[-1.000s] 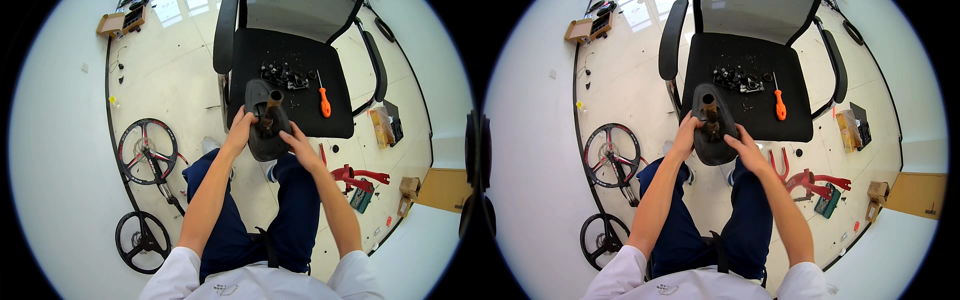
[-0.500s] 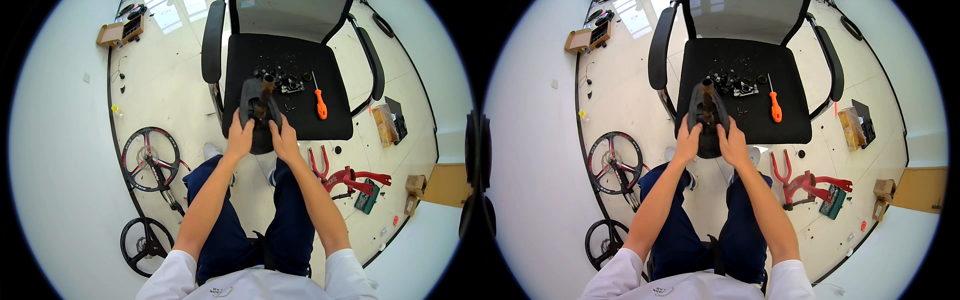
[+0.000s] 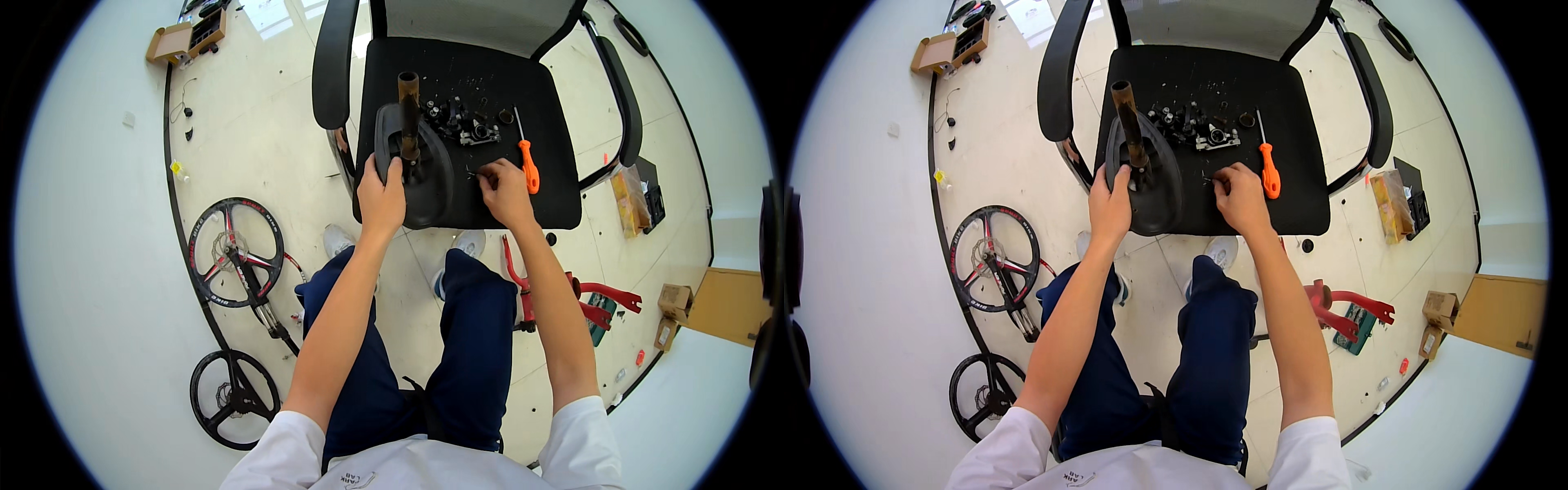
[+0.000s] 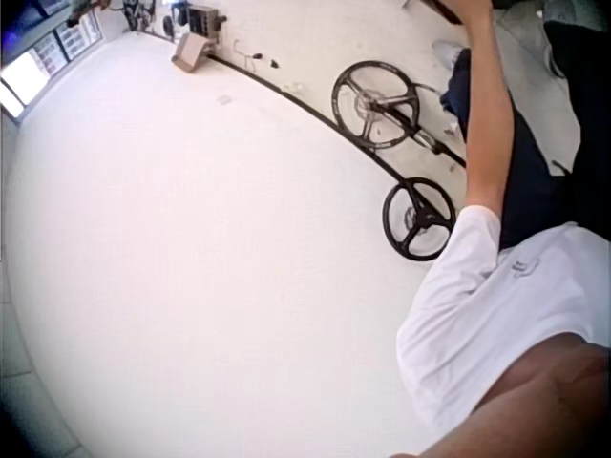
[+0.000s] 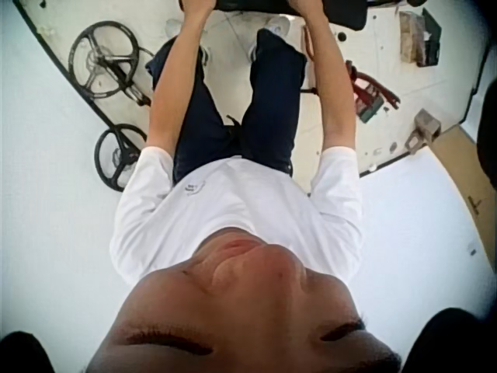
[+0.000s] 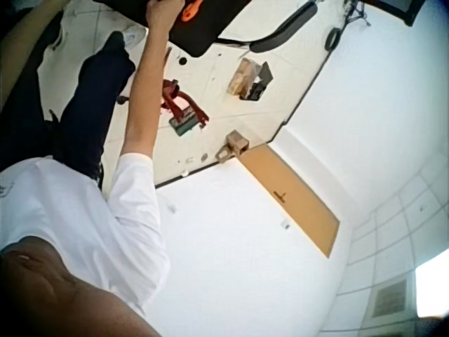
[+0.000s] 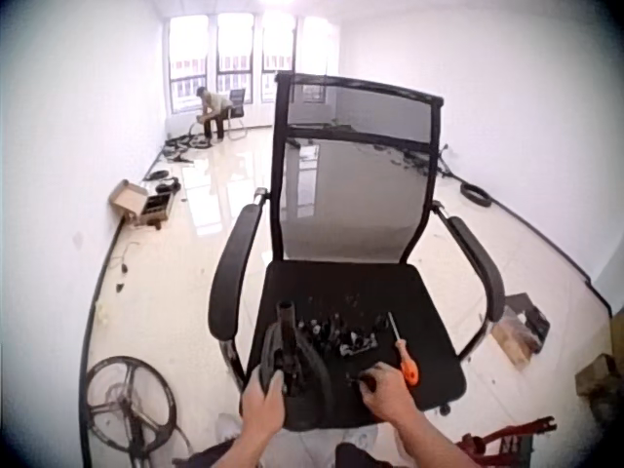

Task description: The person assembles a bicycle crankset by inserting a metal arm into a black plastic crank arm and tightening it with an orange screwdriver. The person holds the crank arm, aligns the metal piece, and uses the screwdriver to secure it.

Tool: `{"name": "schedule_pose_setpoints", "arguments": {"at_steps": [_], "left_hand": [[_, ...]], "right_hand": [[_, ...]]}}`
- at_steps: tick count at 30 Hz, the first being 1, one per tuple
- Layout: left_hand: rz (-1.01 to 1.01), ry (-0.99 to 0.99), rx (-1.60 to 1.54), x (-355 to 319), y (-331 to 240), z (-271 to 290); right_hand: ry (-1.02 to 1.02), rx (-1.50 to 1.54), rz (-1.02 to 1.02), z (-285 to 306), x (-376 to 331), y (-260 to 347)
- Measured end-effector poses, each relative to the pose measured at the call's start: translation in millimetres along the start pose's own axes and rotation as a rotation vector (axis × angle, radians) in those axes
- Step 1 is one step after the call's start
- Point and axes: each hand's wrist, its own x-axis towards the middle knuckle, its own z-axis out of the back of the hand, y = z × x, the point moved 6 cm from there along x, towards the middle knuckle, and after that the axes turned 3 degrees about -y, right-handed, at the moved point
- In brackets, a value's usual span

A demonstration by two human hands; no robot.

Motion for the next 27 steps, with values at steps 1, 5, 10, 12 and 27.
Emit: {"name": "schedule_pose_setpoints", "arguments": {"at_steps": [1, 5, 10, 12, 27], "left_hand": [[0.012, -0.007, 0.004, 0, -2, 0], [0.039, -0.025, -0.007, -2, -3, 0], [0.09, 0.026, -0.094, 2, 8, -1], [0.087, 0.013, -0.06, -2, 5, -2], [0.131, 0.194, -0.452, 0, 13, -13]], "right_hand": [[0.01, -0.012, -0.005, 2, 3, 5], [-0.046, 0.335, -0.239, 4, -12, 26], [-0.025, 0.602, -0.36, -4, -37, 57], [-0.051, 0.615, -0.372, -5, -42, 56], [-0.127, 0.311, -0.062, -58, -53, 107]]}}
